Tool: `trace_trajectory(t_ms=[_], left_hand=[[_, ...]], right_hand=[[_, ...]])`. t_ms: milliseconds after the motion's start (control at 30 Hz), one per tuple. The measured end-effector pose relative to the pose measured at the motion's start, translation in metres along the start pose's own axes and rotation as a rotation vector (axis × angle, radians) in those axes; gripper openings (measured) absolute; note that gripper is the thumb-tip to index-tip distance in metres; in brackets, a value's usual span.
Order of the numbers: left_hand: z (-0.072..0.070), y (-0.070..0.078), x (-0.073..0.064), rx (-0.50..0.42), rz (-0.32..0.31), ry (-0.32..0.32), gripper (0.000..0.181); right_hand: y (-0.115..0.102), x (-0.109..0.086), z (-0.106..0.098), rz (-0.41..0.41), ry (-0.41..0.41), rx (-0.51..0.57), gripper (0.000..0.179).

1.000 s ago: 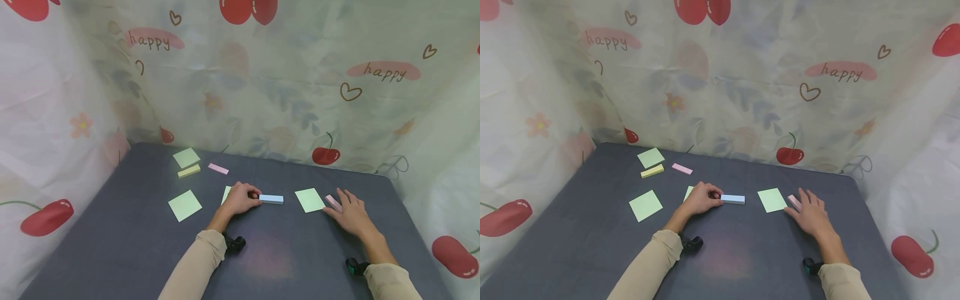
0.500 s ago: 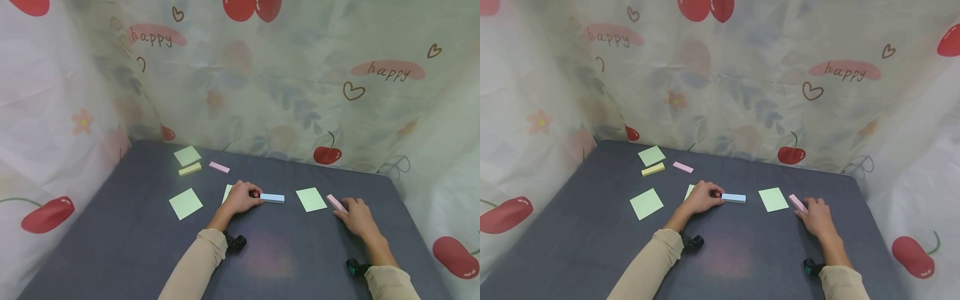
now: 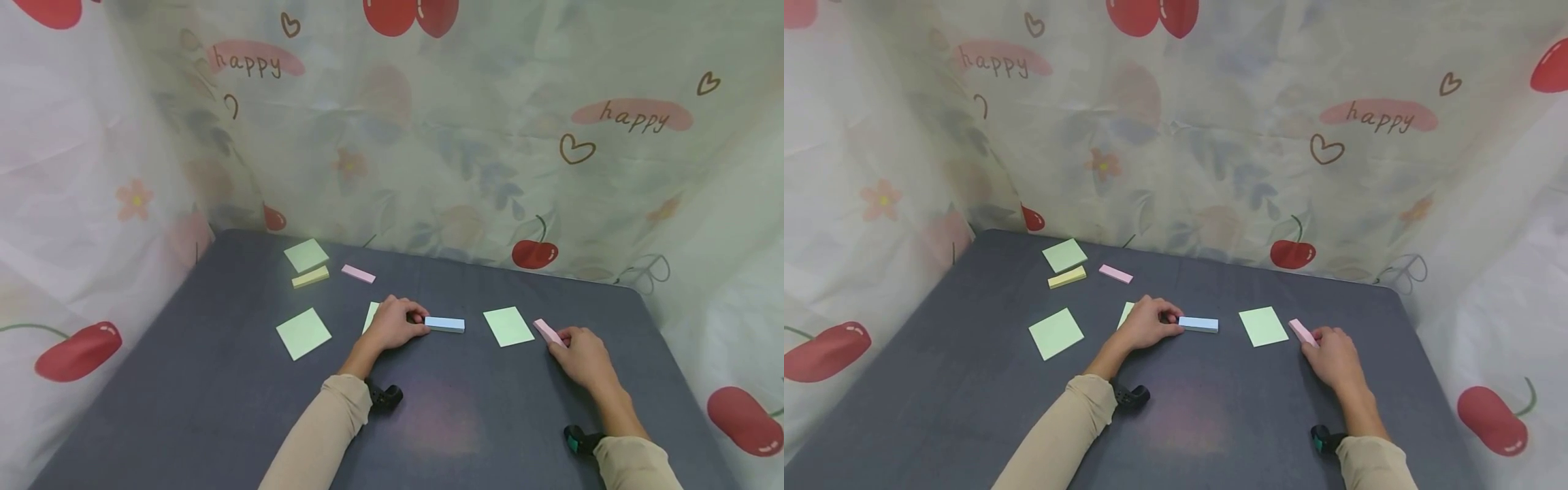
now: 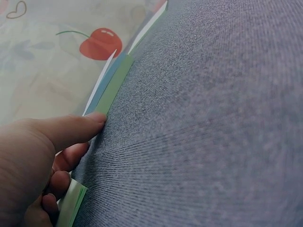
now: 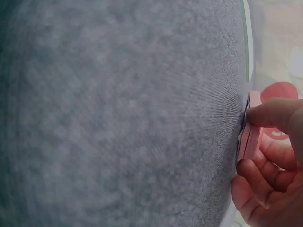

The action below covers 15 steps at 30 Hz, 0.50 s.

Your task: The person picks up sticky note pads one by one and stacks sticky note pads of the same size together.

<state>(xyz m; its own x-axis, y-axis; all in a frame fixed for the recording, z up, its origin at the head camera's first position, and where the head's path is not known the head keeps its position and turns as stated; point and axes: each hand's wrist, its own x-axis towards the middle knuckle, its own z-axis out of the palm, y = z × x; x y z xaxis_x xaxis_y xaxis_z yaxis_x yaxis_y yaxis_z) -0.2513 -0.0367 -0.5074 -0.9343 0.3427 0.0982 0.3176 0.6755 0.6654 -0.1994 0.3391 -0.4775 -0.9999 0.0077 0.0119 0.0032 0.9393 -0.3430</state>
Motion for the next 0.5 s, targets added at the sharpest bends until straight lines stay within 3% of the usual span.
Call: trace_trajectory(t_ms=[333,500], left_hand=[[-0.002,0.002,-0.002,-0.03,-0.002,0.001,0.014],[-0.001,0.002,0.0,-0.021,0.003,0.001,0.014]], right_hand=[[-0.006,-0.001,-0.001,0.072,0.01,0.044,0.04],[-0.012,0.001,-0.003,0.056,0.026,0.062,0.041]])
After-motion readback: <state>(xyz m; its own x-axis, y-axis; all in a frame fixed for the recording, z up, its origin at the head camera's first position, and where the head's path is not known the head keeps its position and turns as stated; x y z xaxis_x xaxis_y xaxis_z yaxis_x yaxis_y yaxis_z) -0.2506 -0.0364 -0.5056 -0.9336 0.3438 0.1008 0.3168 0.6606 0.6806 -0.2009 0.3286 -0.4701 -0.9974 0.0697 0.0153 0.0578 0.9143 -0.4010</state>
